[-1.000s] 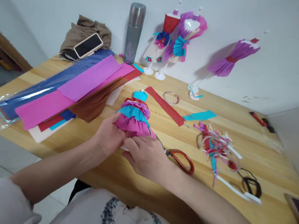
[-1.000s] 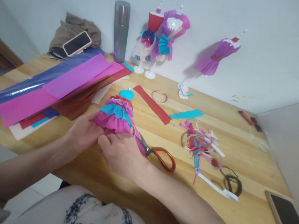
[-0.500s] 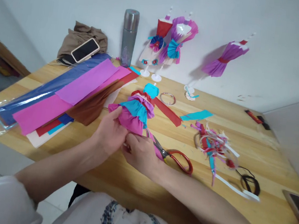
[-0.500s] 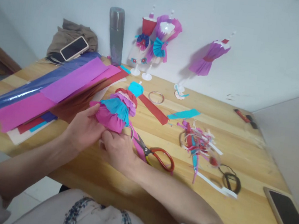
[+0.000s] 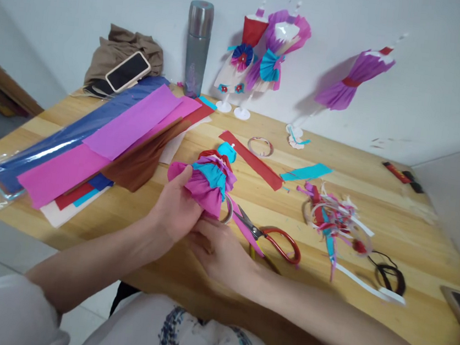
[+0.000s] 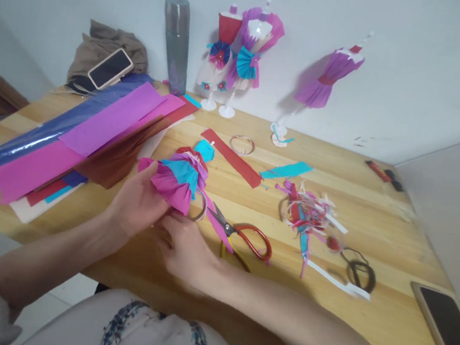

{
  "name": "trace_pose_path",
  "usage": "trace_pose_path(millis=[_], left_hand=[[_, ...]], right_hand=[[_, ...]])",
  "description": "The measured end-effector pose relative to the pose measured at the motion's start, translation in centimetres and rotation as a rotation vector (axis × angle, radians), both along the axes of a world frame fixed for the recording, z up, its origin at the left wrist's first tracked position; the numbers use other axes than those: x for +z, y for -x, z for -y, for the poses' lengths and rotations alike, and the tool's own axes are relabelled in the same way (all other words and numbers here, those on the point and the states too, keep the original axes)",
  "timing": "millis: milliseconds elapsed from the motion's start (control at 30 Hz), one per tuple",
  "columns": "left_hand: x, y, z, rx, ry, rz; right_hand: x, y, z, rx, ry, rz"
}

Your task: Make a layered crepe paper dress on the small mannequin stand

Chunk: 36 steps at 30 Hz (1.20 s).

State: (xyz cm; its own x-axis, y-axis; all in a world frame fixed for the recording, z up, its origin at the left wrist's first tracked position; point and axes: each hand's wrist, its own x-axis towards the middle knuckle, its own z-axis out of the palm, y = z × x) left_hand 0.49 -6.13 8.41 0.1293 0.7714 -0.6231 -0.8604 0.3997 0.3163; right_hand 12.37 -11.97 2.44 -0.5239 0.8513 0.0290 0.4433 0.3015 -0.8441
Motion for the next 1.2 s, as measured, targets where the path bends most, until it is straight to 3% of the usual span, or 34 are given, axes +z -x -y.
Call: trace_pose_path(millis=[100, 167, 333, 467, 567, 700, 900, 1067, 1200], left_hand=[[-0.5, 0.0, 0.2, 0.011, -0.028, 0.016], [-0.6, -0.1, 0.3, 0.011, -0.039, 0.011], [-0.6, -0.3, 0.5, -0.078, -0.019, -0.059], [-0.5, -0.5, 0.6, -0.061, 0.019, -0.075], [-0.5, -0.5, 0.5, -0.09, -0.014, -0.082], [-1.0, -0.6, 0.2, -0.131, -0.029, -0.117], [-1.8, -0.5, -0.2, -0.133, 0.04, -0.131], [-1.7, -0.5, -0.1, -0.148, -0.059, -0.145], [-1.6, -0.6, -0.2, -0.12, -0.043, -0.129]], right_hand=[[2.1, -1.2, 0.7, 0.085, -0.063, 0.124], [3.8, -1.9, 0.5, 0.06, -0.156, 0.152], [6.8, -3.1, -3.1, -0.238, -0.437, 0.115], [7.0, -2.6, -6.5, -0.272, -0.464, 0.254], [7.0, -1.7, -7.7, -0.25, -0.433, 0.391], [7.3, -1.1, -8.2, -0.22, -0.383, 0.501], [7.3, -1.7, -8.7, -0.251, -0.356, 0.443], [7.3, -1.8, -9.0, -0.2, -0.325, 0.472], [7.3, -1.6, -9.0, -0.17, -0.365, 0.502]])
